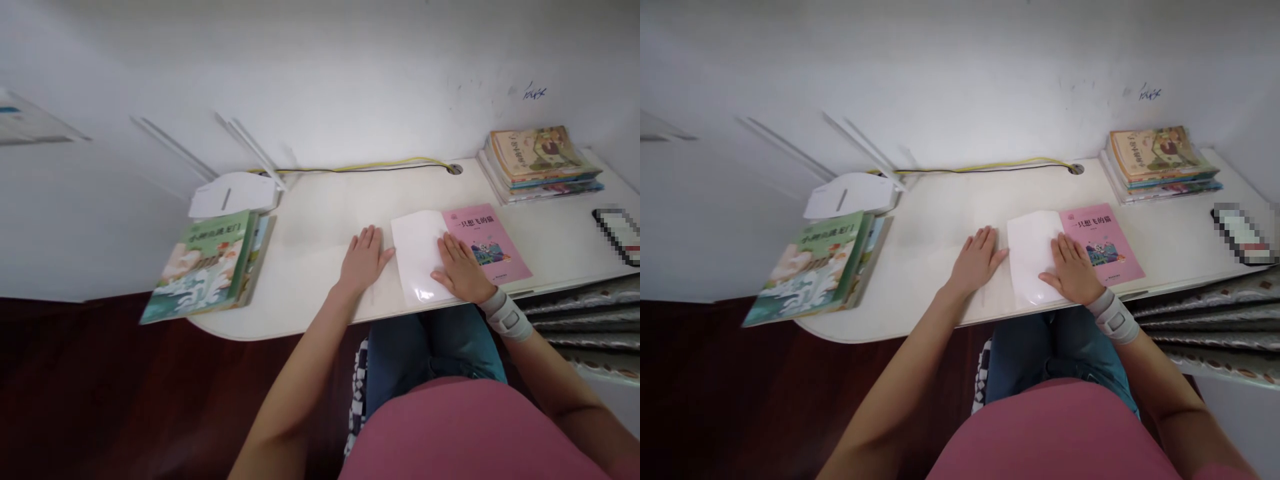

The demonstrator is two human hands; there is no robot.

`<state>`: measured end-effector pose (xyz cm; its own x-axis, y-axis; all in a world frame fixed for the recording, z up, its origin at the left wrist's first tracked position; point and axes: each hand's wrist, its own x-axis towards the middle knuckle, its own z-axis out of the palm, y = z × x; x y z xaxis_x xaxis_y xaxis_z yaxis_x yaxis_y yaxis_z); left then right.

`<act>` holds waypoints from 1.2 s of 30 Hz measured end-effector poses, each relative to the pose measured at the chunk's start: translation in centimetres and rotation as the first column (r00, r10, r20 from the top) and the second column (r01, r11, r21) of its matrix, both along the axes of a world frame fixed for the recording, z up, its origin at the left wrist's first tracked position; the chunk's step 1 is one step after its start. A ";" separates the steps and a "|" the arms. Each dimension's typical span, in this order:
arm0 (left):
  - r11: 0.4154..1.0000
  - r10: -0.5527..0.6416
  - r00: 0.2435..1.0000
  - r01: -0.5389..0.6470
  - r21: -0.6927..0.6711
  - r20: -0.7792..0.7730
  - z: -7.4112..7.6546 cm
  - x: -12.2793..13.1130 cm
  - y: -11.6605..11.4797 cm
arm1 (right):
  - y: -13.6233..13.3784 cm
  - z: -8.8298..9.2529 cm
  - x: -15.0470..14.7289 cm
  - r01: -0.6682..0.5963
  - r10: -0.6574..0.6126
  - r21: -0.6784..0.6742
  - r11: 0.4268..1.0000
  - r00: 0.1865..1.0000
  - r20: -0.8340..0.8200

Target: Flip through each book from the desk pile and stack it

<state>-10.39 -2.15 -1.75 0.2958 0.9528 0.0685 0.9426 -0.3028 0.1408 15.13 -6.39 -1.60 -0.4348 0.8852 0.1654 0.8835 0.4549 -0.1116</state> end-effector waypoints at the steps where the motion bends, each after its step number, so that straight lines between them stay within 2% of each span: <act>1: 1.000 -0.001 1.000 0.001 0.006 0.012 0.0 0.0 0.0 | 0.0 0.1 -0.1 0.000 0.000 0.008 1.000 1.000 0.019; 6: 0.999 0.007 0.991 -0.013 0.042 0.130 0.6 0.2 -0.2 | -0.2 0.4 -0.5 -0.005 0.001 0.050 0.999 0.997 0.072; 10: 0.985 0.130 0.961 -0.153 0.077 0.245 1.6 0.6 -0.4 | -0.4 0.2 -0.9 -0.002 -0.005 0.096 0.995 0.997 0.080; 14: 0.962 0.239 0.912 -0.270 0.048 0.335 2.2 0.7 -0.9 | -0.3 0.1 -1.1 0.006 -0.010 0.090 0.996 0.999 0.042; 18: 0.937 0.319 0.883 -0.348 0.027 0.344 2.2 0.5 -2.2 | 0.1 -0.1 -0.2 0.020 -0.014 0.045 0.999 0.993 -0.116; 22: 0.920 0.367 0.839 -0.390 -0.025 0.402 2.1 0.2 -4.3 | -0.1 -0.5 1.6 0.036 -0.023 0.035 0.999 0.948 -0.318; 24: 0.916 0.385 0.799 -0.391 -0.088 0.461 2.2 0.3 -5.2 | -0.7 -0.7 2.3 0.000 0.011 0.037 0.999 0.955 -0.296; 28: 0.918 0.397 0.747 -0.315 -0.242 0.533 2.5 0.5 -6.6 | -2.1 -0.5 2.3 -0.074 0.077 0.033 0.997 0.993 -0.090; 31: 0.926 0.374 0.712 -0.250 -0.283 0.594 2.2 0.4 -7.0 | -2.5 -0.1 1.7 -0.080 0.080 0.045 0.996 0.997 0.006; 36: 0.936 0.350 0.560 -0.181 -0.302 0.751 1.0 -0.4 -7.2 | -2.2 -0.1 1.5 -0.099 0.096 0.048 0.994 0.994 0.056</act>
